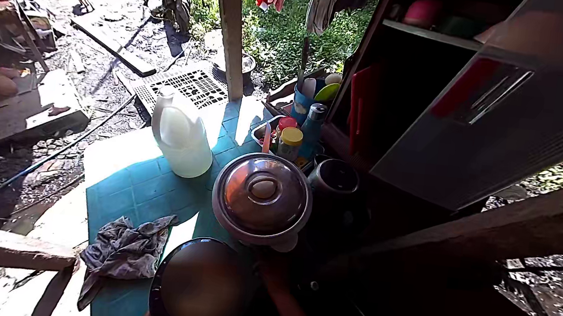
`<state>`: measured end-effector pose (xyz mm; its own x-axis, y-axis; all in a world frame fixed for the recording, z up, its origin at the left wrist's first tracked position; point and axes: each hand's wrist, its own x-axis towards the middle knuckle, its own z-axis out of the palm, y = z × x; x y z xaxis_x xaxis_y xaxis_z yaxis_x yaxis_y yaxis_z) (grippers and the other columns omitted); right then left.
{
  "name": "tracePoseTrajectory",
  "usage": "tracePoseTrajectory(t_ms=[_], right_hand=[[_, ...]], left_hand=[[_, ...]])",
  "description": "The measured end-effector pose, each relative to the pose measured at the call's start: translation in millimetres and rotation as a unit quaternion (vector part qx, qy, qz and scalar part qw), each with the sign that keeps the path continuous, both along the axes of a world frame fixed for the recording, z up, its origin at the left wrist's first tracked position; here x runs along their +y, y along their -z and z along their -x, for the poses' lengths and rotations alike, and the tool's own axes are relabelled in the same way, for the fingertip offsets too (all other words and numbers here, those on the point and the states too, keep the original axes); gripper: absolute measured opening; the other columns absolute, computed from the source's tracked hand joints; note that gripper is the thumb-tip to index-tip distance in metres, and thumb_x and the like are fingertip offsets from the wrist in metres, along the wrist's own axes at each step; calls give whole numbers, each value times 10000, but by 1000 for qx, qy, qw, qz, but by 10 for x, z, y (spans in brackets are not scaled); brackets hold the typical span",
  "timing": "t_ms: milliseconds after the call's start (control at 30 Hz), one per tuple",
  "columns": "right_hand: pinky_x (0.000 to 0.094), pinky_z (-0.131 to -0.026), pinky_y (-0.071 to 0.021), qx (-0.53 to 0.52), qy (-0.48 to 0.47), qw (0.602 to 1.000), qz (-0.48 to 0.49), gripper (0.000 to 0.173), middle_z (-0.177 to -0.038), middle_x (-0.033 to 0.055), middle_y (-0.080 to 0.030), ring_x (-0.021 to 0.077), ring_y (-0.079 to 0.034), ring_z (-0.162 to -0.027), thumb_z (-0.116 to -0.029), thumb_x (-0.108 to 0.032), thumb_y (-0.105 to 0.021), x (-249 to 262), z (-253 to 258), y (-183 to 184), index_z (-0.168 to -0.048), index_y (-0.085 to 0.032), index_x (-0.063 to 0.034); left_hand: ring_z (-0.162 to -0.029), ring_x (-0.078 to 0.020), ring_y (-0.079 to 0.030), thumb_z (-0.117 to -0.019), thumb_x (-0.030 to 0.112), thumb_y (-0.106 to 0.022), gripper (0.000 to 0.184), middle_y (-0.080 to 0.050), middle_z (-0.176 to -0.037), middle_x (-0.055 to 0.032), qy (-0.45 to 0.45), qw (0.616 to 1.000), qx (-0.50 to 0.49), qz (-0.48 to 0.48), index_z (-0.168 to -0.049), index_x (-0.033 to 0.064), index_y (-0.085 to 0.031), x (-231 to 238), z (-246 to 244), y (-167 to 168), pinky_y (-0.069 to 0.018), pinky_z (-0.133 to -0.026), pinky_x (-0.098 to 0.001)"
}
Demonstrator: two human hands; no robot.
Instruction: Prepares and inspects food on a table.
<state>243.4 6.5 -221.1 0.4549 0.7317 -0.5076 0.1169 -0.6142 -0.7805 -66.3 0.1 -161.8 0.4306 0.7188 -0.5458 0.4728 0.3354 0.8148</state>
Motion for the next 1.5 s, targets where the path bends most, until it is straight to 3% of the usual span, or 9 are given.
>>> tracePoseTrajectory(t_ms=[367,533,700,800,933,1067,1200,1367,1500], right_hand=[[367,-676,-591,-31,-35,999,-21,362,-903,161,-703,221,-687,-685,-1064,-290,-584,731,-499,-15,-1266,-614,9],[476,-874,-581,-95,-132,987,5,409,-1170,238,-667,321,-704,-957,-1077,-240,-543,561,-624,-96,-1383,-531,31],[553,-1064,-469,-189,-148,970,34,387,-1307,242,-628,397,-601,-1233,-1010,-311,-626,-161,-771,-361,-1295,-696,-60],[470,-1069,-487,-178,-37,980,-87,378,-1341,201,-638,335,-617,-1225,-972,-293,-687,-689,-912,-216,-1241,-725,-31],[259,-967,-539,-92,97,968,-213,385,-1309,218,-638,176,-660,-1123,-988,-171,-651,-1221,-1024,-283,-1303,-654,51],[280,-1092,-477,-42,95,955,-277,563,-1556,275,-409,221,-503,-1393,-971,-265,-651,-1438,-1059,-624,-1427,-550,49],[357,-1227,-333,-63,36,950,-303,774,-1669,286,-175,286,-279,-1548,-989,-554,-564,-1481,-1122,-950,-1509,-478,13],[385,-1278,-236,-73,13,941,-330,987,-1678,238,-218,249,-225,-1573,-1011,-663,-410,-1499,-1281,-1067,-1602,-155,86],[392,-1212,-363,-113,-3,960,-255,911,-1568,181,-468,215,-437,-1468,-969,-697,-464,-1904,-1736,-1159,-1501,-471,41]], left_hand=[[-1044,-176,-715,-589,134,-942,1100,-676,-1213,-138,-60,998,0,5,-1479,-3,-310,180,-683,33,-605,-913,-356],[-936,-192,-746,-571,144,-938,1141,-708,-1140,-130,-70,997,6,28,-1503,44,-287,366,-869,72,-637,-811,-362],[-942,-214,-736,-636,68,-911,1126,-679,-1185,-163,-45,998,-2,51,-1535,55,-233,490,-949,35,-633,-792,-373],[-862,-226,-729,-735,211,-898,996,-711,-1030,-149,86,991,101,8,-1498,2,-292,620,-802,-93,-613,-794,-407],[-1067,-540,-654,-931,473,-719,724,-700,-1096,-323,338,862,342,-161,-1393,-63,-565,743,-841,-908,-437,-955,-751],[-931,-281,-723,-961,214,-698,282,-732,-1052,-149,353,870,30,-342,-1188,51,-742,542,-1411,-1163,-597,-848,-488],[-1253,-217,-640,-971,166,-652,476,-642,-1380,-149,338,835,-215,-377,-1419,21,-585,223,-2433,-691,-536,-1045,-384],[-1110,-114,-697,-1004,79,-615,447,-702,-1251,-130,276,857,-407,-151,-1402,-103,-520,-207,-3247,-440,-571,-991,-290],[-958,-97,-721,-964,103,-685,323,-745,-1097,-81,231,879,-399,-120,-1243,-58,-669,-280,-3501,-400,-604,-887,-275]])
